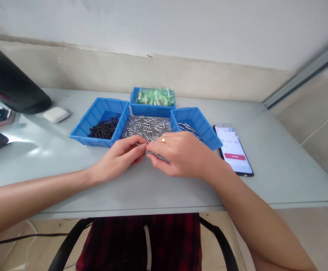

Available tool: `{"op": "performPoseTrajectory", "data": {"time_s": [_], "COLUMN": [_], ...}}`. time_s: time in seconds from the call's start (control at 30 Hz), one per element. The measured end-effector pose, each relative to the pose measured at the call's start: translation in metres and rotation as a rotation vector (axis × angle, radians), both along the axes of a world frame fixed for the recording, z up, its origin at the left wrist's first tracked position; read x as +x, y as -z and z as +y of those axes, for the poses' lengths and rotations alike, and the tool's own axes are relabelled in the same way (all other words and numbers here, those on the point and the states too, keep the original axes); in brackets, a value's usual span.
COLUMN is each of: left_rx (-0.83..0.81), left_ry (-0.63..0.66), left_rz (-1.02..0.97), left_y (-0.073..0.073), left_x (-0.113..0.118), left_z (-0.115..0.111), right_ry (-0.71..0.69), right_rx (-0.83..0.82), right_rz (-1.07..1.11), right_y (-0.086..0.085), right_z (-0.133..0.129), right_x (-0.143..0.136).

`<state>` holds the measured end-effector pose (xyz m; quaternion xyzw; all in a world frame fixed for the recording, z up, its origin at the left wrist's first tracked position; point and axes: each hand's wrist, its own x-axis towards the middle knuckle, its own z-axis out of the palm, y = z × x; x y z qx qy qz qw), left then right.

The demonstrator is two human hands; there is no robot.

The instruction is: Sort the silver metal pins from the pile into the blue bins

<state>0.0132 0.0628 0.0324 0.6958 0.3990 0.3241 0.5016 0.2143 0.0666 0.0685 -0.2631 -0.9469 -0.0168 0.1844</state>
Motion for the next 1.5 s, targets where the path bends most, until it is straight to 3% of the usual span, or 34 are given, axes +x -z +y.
{"op": "performPoseTrajectory", "data": {"time_s": [1.5], "left_rx": [0.022], "left_ry": [0.036], "left_rz": [0.045], "left_y": [-0.0027], "left_x": [-0.0003], "left_z": [-0.0003], "right_ry": [-0.001], "right_rx": [0.035], "right_rz": [0.000], "right_y": [-0.0009], "right_z": [-0.0008], "right_x": [0.0008]}}
